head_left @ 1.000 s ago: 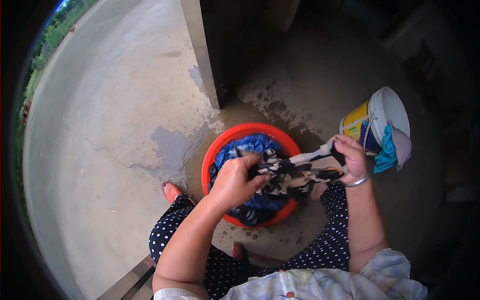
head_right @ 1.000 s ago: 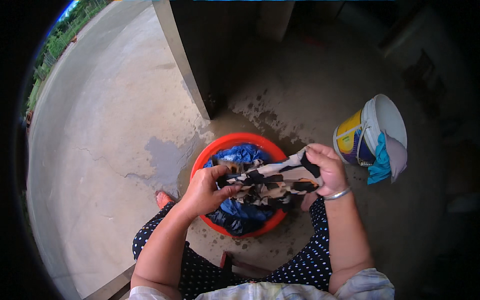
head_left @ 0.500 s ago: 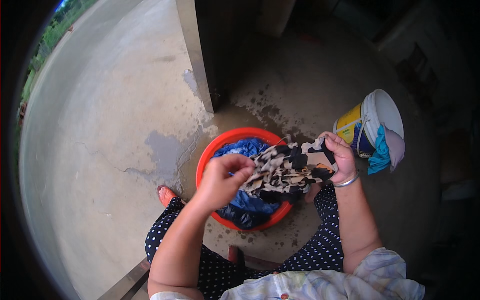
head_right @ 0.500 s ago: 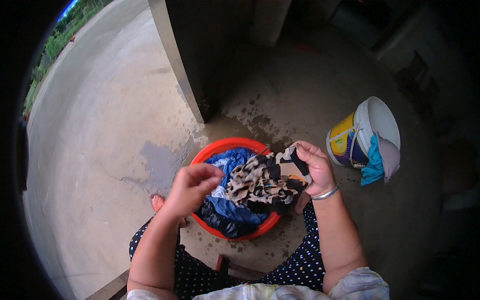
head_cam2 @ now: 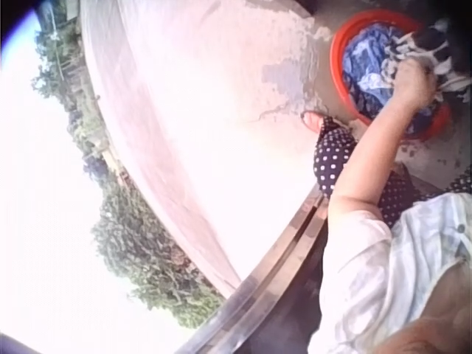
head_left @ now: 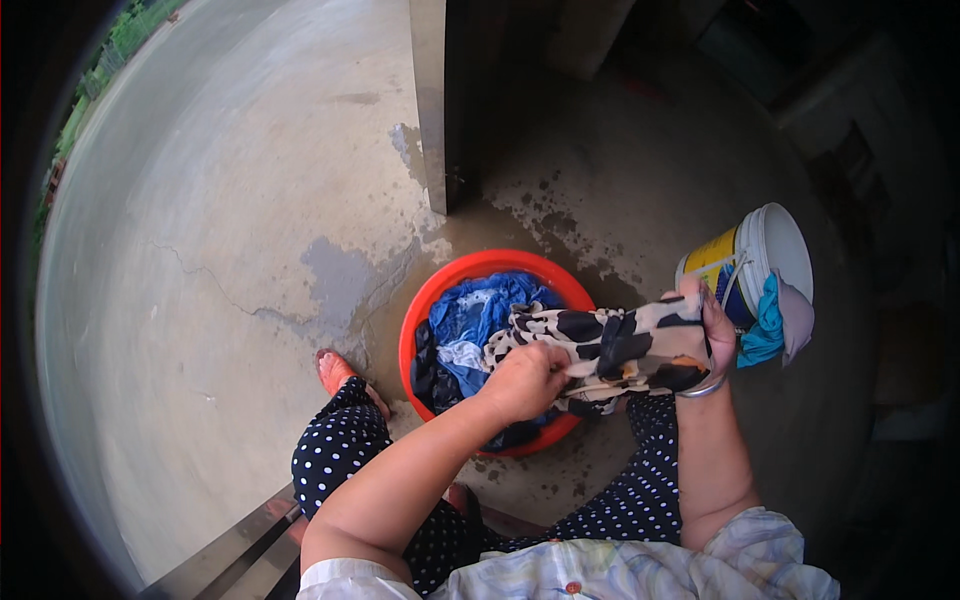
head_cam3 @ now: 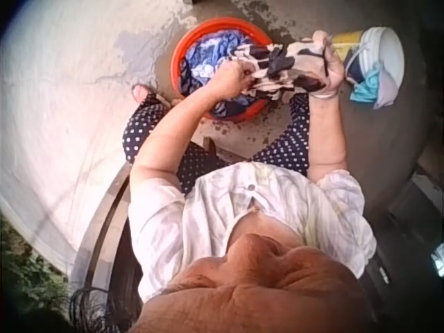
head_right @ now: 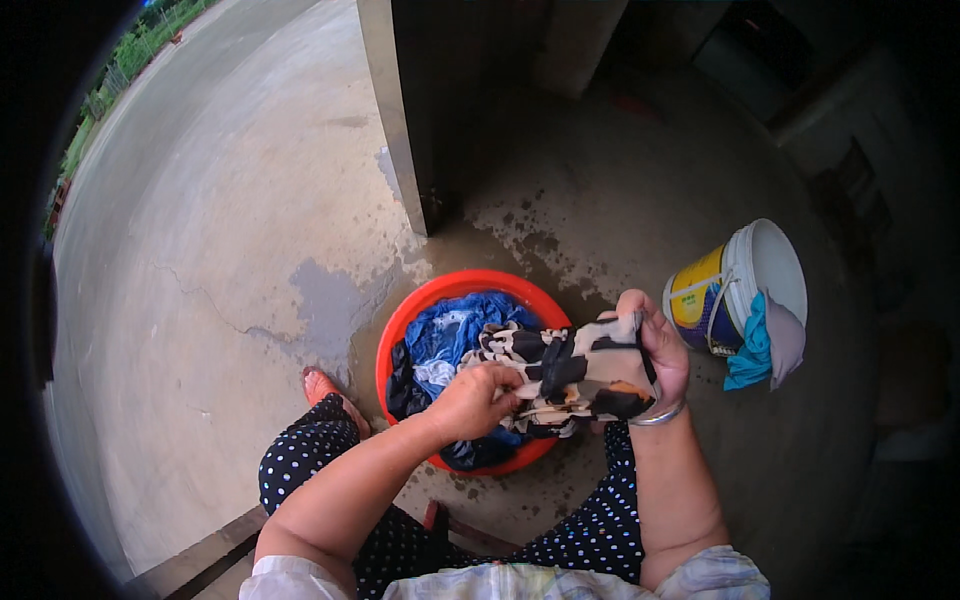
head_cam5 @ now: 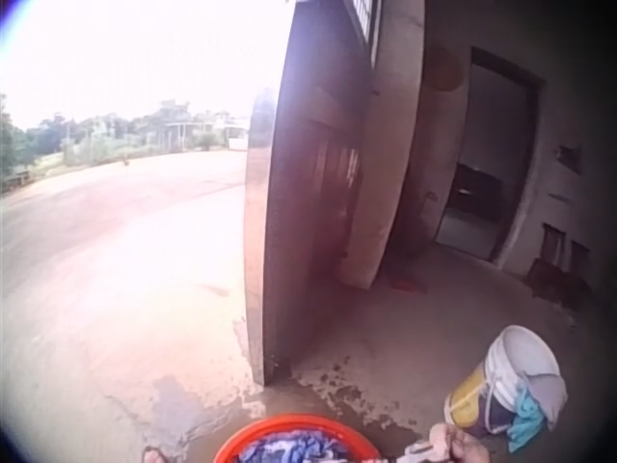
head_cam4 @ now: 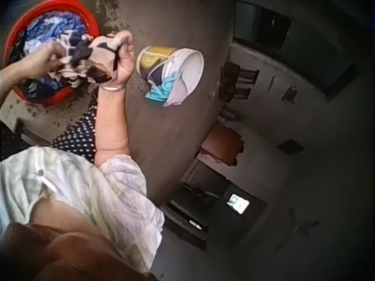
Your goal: The person is hand-washing several items of clothing in a red basin, scrubbing and wringing them out.
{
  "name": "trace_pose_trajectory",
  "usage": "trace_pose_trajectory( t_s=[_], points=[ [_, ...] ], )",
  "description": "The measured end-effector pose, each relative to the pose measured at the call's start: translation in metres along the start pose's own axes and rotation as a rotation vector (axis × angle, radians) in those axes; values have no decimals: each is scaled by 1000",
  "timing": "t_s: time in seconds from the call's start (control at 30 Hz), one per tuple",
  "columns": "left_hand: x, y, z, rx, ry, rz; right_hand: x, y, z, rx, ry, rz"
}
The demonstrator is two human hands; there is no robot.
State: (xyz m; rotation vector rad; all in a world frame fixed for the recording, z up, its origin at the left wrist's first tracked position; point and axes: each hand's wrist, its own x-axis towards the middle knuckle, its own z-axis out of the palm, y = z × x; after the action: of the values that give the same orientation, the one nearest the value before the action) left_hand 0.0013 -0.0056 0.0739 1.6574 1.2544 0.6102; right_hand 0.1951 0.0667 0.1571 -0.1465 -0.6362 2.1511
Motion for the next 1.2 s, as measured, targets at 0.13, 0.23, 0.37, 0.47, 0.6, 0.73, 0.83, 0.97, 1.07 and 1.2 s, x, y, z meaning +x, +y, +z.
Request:
trace_pose_trajectory(
  t_s=[0.13, 0.23, 0.37, 0.47, 0.6, 0.73, 0.83, 0.97, 1.07, 1.2],
  points=[
    [7, 0, -12, -201, 390, -169, 1, -4, -5, -242, 329, -116],
    [6, 8, -24, -314, 189, -282, 3, 4, 2, -350, 417, -86],
    [-4, 21, -7, -121, -168, -191, 7, 32, 7, -303, 452, -52],
    [-16, 1, 28, 144, 189, -126, 15, 44, 28, -257, 382, -23],
    [2, -19, 25, -299, 134, -383, 17, 48, 28, -168, 289, 8],
    [8, -3, 2, -1271, 203, -361, 30, 37, 20, -407, 169, 157],
    [3, -22, -14, -1618, 91, -461, 26, 35, -4, -869, 229, 196],
    [1, -18, -28, -1855, 72, -394, 5, 25, -33, -1030, 180, 334],
    [-3, -21, -30, -1915, 62, -404, -7, 33, -39, -1187, 189, 373],
    [-6, -11, -31, -1943, 40, -327, -11, 49, -26, -1618, -148, 185]
  ],
)
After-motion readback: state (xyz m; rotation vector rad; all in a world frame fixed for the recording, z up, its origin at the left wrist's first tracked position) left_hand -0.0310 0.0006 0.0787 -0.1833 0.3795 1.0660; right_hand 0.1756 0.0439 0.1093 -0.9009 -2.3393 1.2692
